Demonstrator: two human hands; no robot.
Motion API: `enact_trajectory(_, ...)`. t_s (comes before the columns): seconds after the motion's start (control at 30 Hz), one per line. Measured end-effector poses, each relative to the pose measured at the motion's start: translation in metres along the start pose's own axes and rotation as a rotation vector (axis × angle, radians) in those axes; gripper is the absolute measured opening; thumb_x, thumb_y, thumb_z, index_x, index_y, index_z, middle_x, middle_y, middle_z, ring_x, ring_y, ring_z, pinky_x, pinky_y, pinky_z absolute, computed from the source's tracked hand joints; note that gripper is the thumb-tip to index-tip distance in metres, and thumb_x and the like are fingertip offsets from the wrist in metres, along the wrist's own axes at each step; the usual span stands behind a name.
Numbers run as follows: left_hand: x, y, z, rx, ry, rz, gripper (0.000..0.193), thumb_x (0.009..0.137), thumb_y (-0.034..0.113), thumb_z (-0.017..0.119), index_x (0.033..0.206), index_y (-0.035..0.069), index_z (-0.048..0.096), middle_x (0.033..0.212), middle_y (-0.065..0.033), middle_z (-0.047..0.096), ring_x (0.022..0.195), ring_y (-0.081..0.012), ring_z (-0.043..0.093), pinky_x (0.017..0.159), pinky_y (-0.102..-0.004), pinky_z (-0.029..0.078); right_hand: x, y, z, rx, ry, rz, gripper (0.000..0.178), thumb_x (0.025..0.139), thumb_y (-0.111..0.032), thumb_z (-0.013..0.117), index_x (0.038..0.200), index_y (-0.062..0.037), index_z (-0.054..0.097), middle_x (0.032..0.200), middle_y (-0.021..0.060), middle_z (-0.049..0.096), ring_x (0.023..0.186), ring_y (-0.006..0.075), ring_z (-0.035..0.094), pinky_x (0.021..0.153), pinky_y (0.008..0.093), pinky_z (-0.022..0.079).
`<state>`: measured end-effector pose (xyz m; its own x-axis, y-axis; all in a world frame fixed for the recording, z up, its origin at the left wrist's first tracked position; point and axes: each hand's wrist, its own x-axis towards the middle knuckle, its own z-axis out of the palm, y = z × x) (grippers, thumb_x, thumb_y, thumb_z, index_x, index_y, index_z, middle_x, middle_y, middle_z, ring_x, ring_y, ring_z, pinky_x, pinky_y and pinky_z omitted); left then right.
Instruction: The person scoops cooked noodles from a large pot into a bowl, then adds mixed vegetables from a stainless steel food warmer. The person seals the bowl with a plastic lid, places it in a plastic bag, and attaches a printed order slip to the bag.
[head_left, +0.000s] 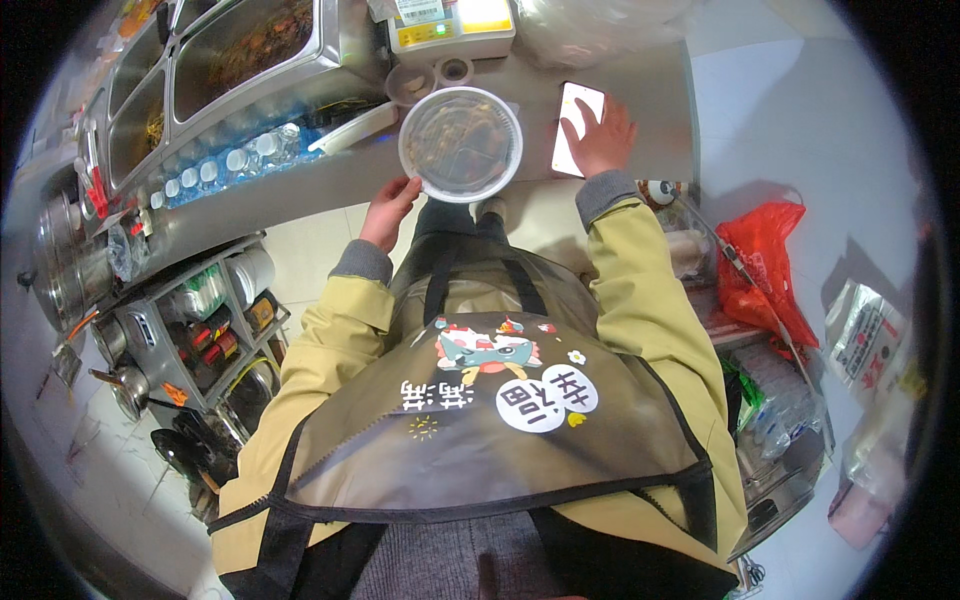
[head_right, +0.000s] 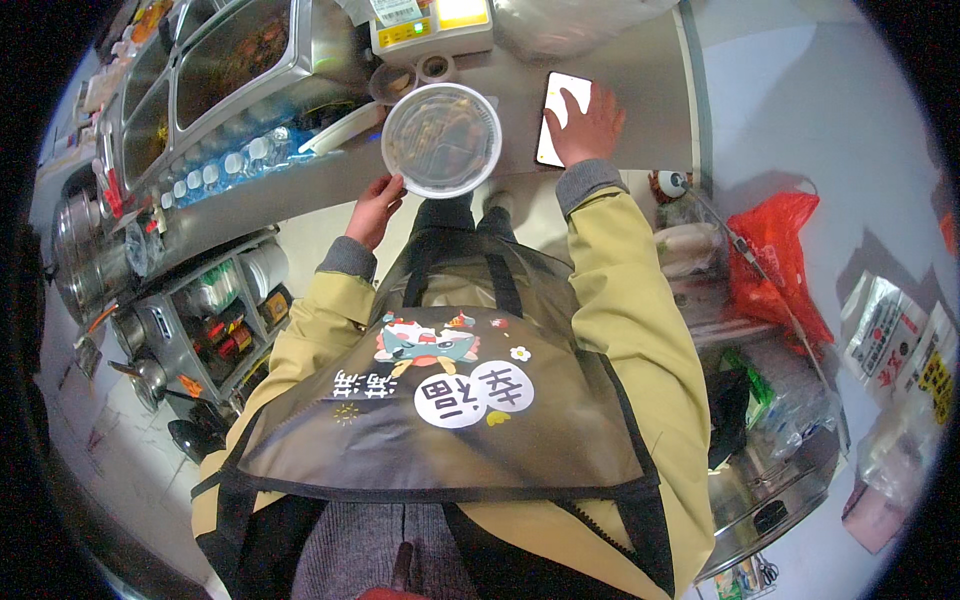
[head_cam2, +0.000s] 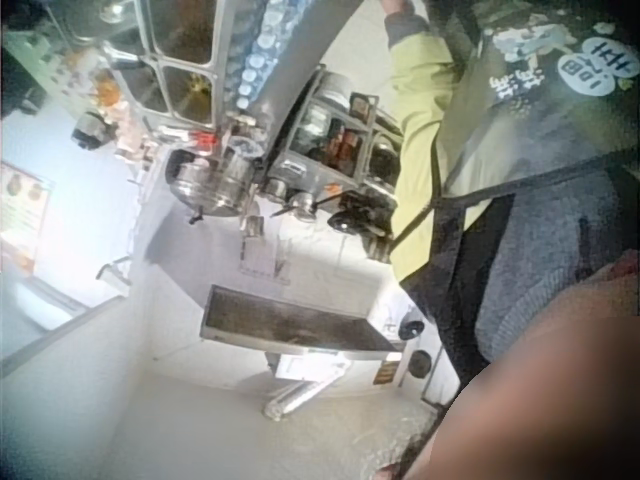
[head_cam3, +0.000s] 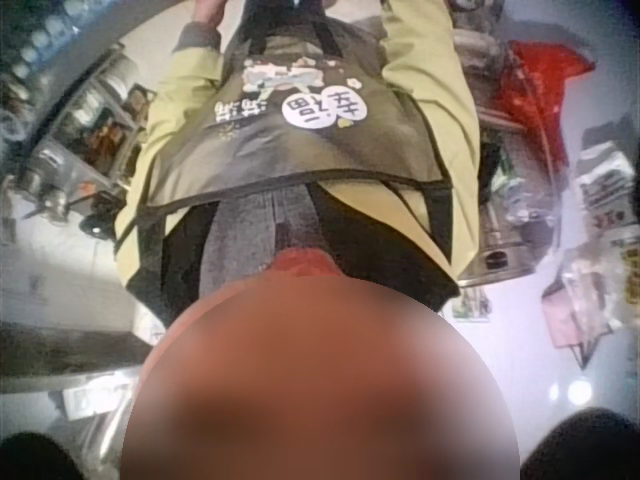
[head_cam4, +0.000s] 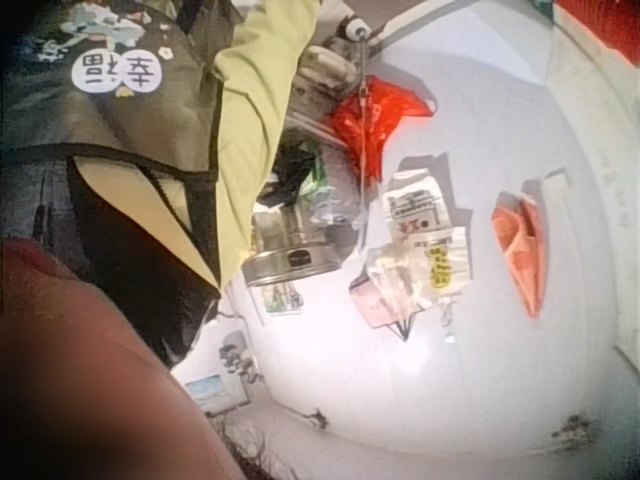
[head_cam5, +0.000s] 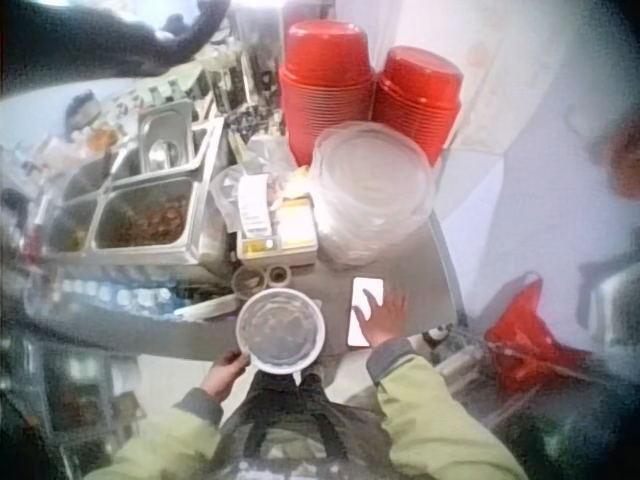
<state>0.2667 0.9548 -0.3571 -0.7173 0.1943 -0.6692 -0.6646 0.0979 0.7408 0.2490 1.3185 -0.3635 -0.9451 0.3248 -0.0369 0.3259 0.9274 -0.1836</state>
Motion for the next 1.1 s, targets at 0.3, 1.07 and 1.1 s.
enact_trajectory(0.3, -0.006, 0.023, 0.010, -0.096, 0.104, 0.114, 0.052, 0.089, 0.034, 0.068, 0.123, -0.002, 0.052, 0.110, -0.0122, 0.062, 0.097, -0.0192, 0.062, 0.084, -0.0321, 0.050, -0.028, -0.018, -0.008, 0.617, 0.219, -0.006, 0.037, 0.090, -0.036, 0.061, 0.109, -0.0048, 0.060, 0.097, 0.0144, 0.064, 0.091, 0.0299, 0.062, 0.081, 0.0419, 0.047)
enact_trajectory(1.07, -0.007, 0.049, 0.008, -0.055, -0.107, -0.022, 0.053, 0.085, 0.021, 0.073, 0.125, -0.001, 0.044, 0.102, -0.0110, 0.061, 0.088, -0.0189, 0.064, 0.081, -0.0297, 0.056, -0.013, -0.071, -0.005, 1.576, -0.466, 0.352, 0.049, 0.089, -0.029, 0.067, 0.125, 0.0022, 0.057, 0.117, 0.0117, 0.062, 0.103, 0.0181, 0.059, 0.090, 0.0310, 0.046)
enact_trajectory(1.1, -0.007, 0.048, 0.009, -0.050, -0.127, -0.035, 0.054, 0.085, 0.022, 0.074, 0.125, -0.001, 0.044, 0.102, -0.0107, 0.060, 0.088, -0.0186, 0.064, 0.081, -0.0293, 0.056, -0.005, -0.077, -0.001, 1.588, -0.482, 0.391, 0.047, 0.089, -0.030, 0.067, 0.122, 0.0023, 0.059, 0.114, 0.0112, 0.064, 0.101, 0.0180, 0.059, 0.090, 0.0307, 0.046)
